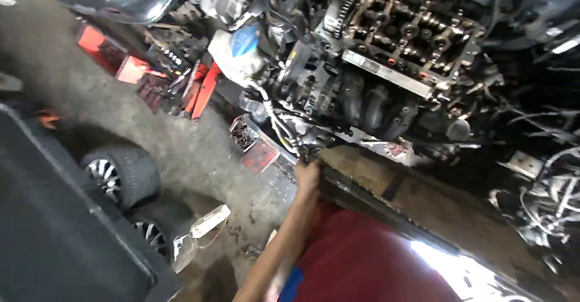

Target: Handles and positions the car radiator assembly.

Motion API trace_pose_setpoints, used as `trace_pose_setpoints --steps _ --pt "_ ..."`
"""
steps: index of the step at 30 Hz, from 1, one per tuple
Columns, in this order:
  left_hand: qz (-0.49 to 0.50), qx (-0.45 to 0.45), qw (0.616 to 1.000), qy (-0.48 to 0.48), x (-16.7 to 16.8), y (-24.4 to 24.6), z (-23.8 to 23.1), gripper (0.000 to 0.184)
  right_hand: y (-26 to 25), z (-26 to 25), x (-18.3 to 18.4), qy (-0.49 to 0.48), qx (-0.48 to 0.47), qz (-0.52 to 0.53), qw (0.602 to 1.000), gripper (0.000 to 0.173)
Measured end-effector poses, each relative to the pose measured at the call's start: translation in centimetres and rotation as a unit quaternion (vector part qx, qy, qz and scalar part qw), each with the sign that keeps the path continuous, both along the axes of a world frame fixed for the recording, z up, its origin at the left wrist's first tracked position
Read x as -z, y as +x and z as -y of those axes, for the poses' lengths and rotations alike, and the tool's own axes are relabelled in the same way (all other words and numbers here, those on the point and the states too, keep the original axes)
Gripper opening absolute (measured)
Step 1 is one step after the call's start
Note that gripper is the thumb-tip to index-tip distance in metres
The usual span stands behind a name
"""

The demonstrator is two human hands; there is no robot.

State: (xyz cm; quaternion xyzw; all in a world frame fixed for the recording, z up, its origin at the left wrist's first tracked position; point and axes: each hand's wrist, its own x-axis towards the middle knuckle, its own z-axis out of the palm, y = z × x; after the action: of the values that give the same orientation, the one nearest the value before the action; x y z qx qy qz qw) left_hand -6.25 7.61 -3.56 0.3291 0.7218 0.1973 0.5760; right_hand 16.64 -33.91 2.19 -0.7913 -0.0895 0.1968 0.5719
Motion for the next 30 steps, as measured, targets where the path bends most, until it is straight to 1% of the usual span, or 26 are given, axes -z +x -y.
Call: trace_pose_setpoints --steps 2,4,5,8,12,14,17,19,22,24,27,30 --pt "-0.008 -0.004 1.0 0.011 -0.1 0.1 0.2 0.032 -0.2 -1.2 -0.4 -0.027 0.031 -0.024 0.999 0.07" --pt "-0.016 0.006 1.0 0.021 0.0 0.3 0.4 0.027 -0.5 -3.0 -0.7 -0.023 0.082 -0.024 0.996 0.071" --pt "-0.011 0.011 1.0 0.023 0.4 0.1 0.3 0.025 -0.5 -3.5 -0.4 -0.017 0.093 -0.023 0.995 0.071" --pt "0.004 0.007 1.0 0.023 1.4 0.0 0.0 0.025 0.1 -4.7 0.9 -0.006 0.1 -0.033 0.994 0.062" --pt "0.016 -0.003 0.999 0.029 1.4 0.5 0.0 0.027 1.4 -4.7 1.4 -0.021 0.074 -0.061 0.995 0.06" --pt "-0.001 0.0 1.0 0.023 1.5 1.0 -0.1 0.025 2.1 -4.8 1.6 -0.047 0.065 -0.076 0.994 0.058" --pt "-0.019 0.007 1.0 0.016 1.9 1.1 -0.6 0.024 3.5 -4.9 2.9 -0.06 0.035 -0.103 0.992 0.061" --pt "-0.018 0.005 1.0 0.009 2.1 1.1 -0.9 0.02 4.5 -5.3 3.7 -0.089 0.023 -0.125 0.988 0.059" --pt "-0.005 0.0 1.0 -0.003 1.7 1.8 -0.9 0.01 5.9 -6.0 4.4 -0.111 0.008 -0.159 0.981 0.057" --pt "0.004 -0.008 1.0 -0.011 1.6 2.3 -0.9 0.006 6.7 -6.5 5.1 -0.1 0.008 -0.169 0.981 0.053" --pt "0.016 -0.018 0.999 -0.026 1.6 3.0 -0.9 0.005 8.2 -6.7 7.0 -0.072 -0.002 -0.134 0.988 0.051" --pt "0.023 -0.024 0.999 -0.029 1.5 3.6 -0.6 0.014 9.5 -7.1 8.1 -0.045 -0.019 -0.13 0.99 0.051"
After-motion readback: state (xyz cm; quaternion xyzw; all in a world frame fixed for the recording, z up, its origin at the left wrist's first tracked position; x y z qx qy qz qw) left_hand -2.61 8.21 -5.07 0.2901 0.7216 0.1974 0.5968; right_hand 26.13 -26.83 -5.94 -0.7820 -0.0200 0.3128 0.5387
